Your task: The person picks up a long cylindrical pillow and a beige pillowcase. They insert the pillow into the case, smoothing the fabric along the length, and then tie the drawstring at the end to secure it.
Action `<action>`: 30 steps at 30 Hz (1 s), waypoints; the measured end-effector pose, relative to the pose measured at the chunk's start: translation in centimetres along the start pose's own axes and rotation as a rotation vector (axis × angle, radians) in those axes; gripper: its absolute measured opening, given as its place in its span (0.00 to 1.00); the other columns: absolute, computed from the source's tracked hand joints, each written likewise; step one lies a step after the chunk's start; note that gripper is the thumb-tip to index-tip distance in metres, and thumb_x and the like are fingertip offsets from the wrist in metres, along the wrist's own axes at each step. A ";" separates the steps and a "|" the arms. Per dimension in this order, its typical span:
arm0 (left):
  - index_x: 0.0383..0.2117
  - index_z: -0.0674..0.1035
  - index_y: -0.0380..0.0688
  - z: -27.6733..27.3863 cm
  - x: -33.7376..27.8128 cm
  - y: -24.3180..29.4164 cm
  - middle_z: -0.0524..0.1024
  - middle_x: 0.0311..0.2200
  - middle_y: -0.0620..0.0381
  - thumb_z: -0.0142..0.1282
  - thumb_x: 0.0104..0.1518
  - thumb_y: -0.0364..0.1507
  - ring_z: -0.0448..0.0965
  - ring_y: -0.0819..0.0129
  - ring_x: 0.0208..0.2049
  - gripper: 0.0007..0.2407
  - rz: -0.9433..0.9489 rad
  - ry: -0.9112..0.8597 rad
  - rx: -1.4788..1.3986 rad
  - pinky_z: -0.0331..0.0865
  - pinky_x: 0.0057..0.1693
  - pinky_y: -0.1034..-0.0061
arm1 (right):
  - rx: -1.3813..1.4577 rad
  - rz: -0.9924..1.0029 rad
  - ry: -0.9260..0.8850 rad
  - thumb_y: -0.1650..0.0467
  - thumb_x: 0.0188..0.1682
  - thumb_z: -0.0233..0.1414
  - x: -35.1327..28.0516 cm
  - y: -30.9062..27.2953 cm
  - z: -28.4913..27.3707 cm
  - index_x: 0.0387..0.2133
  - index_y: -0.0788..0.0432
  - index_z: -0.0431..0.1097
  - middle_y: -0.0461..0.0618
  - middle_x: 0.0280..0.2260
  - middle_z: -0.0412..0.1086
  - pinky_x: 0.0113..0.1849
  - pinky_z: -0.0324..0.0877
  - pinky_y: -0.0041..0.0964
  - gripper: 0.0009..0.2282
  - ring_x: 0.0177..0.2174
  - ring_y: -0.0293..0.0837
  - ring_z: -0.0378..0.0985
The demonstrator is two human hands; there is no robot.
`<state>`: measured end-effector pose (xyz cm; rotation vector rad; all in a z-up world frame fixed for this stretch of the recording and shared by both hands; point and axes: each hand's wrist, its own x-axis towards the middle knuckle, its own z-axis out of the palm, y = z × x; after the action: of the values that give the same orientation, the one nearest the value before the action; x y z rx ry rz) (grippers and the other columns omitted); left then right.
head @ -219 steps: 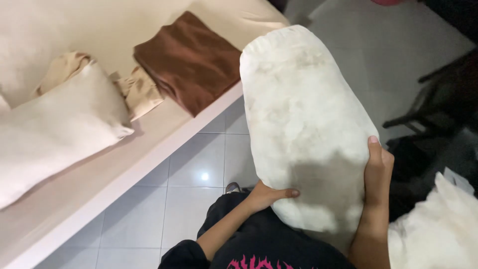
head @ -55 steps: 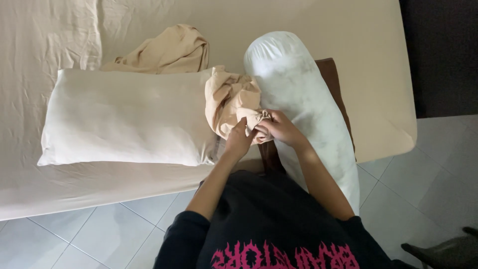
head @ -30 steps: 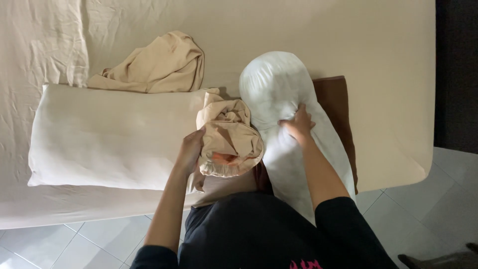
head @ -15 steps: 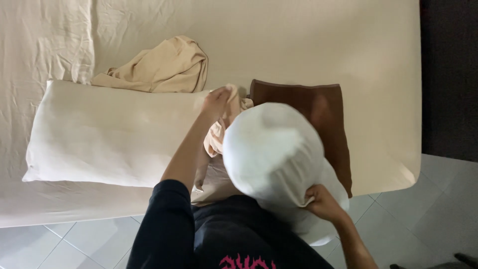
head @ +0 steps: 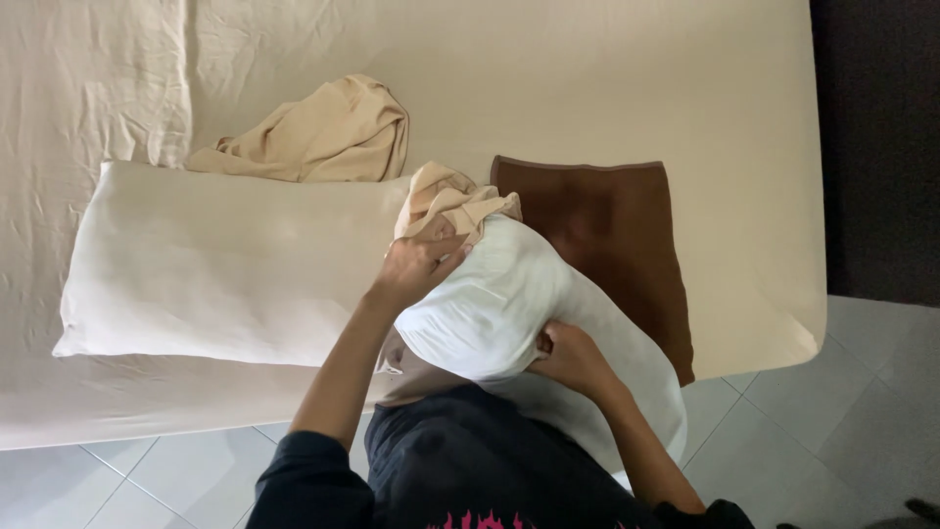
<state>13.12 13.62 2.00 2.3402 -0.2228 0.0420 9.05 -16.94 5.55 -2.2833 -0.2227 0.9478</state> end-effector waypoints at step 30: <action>0.49 0.65 0.45 22.0 -4.6 -4.1 0.63 0.51 0.45 0.62 0.53 0.17 0.79 0.32 0.44 0.21 -0.878 0.130 -0.324 0.78 0.47 0.42 | -0.128 -0.272 0.839 0.79 0.49 0.55 7.4 1.2 -8.1 0.41 0.61 0.81 0.55 0.29 0.76 0.39 0.75 0.41 0.10 0.32 0.54 0.81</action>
<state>8.53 1.48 -16.78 1.9208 0.8035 -0.2523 19.84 -19.11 4.88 -2.4721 -0.2159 -0.1968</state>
